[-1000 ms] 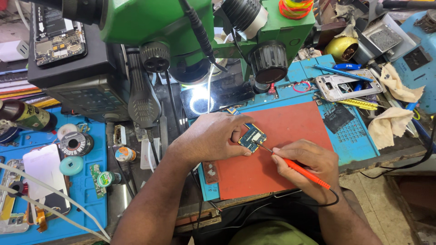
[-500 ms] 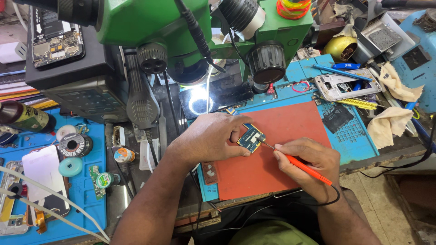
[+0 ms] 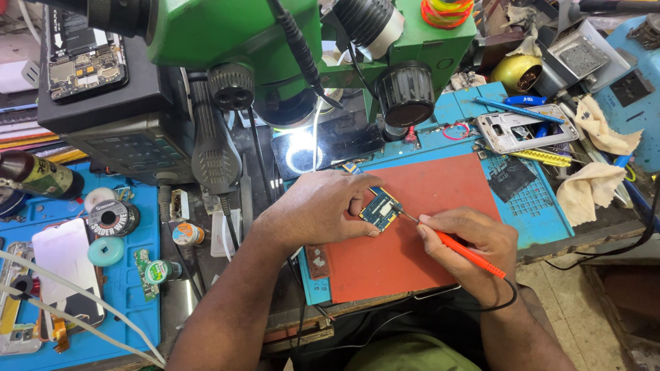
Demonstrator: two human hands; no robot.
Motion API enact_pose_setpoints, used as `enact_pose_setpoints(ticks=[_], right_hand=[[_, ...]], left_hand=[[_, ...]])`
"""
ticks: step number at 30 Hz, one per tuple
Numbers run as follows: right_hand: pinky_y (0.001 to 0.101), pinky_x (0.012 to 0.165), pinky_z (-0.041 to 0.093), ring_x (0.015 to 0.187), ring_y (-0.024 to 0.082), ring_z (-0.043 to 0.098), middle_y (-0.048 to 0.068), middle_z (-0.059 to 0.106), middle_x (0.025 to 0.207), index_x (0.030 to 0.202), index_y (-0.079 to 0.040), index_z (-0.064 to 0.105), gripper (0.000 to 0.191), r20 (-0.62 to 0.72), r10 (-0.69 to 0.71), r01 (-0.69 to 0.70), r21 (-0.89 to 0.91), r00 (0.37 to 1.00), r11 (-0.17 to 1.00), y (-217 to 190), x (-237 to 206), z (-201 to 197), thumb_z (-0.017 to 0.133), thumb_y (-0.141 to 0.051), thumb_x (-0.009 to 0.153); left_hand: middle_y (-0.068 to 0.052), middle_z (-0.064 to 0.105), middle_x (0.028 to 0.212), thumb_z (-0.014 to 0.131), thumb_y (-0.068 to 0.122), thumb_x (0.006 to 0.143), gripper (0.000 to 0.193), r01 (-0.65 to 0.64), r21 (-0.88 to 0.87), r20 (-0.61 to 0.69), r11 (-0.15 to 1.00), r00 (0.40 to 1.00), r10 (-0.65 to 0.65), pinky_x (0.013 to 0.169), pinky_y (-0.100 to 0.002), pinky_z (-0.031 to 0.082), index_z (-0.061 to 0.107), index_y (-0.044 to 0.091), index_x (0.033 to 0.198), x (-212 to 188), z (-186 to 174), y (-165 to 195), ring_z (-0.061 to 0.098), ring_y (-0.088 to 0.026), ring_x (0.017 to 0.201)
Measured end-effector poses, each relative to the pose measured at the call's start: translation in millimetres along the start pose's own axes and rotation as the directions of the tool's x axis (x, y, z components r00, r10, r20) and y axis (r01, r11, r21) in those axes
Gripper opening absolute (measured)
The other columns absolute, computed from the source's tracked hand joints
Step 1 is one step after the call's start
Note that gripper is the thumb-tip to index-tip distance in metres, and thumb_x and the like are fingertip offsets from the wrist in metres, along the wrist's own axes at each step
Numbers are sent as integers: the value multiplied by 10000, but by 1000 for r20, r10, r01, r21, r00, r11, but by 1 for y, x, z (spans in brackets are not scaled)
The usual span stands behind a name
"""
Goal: The person uses a soldering iron to work on a small circuit board placed on a red mat. They hold the board steady with the left hand while applying the soldering iron with the right hand, focusing on specific points on the board.
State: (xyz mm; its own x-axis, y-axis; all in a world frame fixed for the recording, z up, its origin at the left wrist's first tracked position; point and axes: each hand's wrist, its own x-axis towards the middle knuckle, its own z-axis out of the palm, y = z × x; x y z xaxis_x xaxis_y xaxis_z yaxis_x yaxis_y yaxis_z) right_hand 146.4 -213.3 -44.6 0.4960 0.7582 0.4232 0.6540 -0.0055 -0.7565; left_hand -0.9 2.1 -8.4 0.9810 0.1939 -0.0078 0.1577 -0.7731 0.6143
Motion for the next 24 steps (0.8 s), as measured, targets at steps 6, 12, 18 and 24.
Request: enact_pose_setpoints(ticks=[6, 12, 18, 24], right_hand=[[233, 619, 543, 716, 124, 715, 67, 765, 857, 955, -39, 783, 163, 71, -57, 56, 24, 996, 998, 1, -1, -1, 820, -33, 796], [233, 618, 548, 725, 129, 716, 64, 762, 857, 962, -40, 786, 176, 94, -91, 88, 33, 991, 996, 1, -1, -1, 817, -30, 789], [230, 621, 558, 739, 125, 725, 66, 766, 872, 968, -41, 784, 180, 94, -100, 98, 28, 990, 995, 1, 0, -1, 817, -36, 791], [230, 611, 548, 716, 120, 721, 65, 767, 861, 953, -46, 785, 161, 72, -70, 69, 14, 995, 998, 1, 0, 0, 820, -41, 796]], left_hand=[[-19, 684, 744, 868, 386, 677, 719, 3, -16, -8, 1000, 1000, -3, 662, -386, 536, 634, 139, 1311, -1, 0, 1, 695, -236, 723], [-14, 687, 758, 868, 386, 684, 703, 9, -14, -2, 1000, 1000, -9, 678, -384, 538, 639, 159, 1308, 0, -1, 1, 696, -229, 743], [-12, 685, 761, 869, 387, 684, 701, -2, -19, -10, 1000, 1000, 2, 677, -383, 537, 639, 157, 1305, -1, 0, 1, 696, -226, 745], [-21, 680, 749, 872, 387, 679, 720, -4, -15, -15, 1000, 1000, 4, 659, -385, 536, 632, 134, 1309, -1, 0, 0, 691, -233, 724]])
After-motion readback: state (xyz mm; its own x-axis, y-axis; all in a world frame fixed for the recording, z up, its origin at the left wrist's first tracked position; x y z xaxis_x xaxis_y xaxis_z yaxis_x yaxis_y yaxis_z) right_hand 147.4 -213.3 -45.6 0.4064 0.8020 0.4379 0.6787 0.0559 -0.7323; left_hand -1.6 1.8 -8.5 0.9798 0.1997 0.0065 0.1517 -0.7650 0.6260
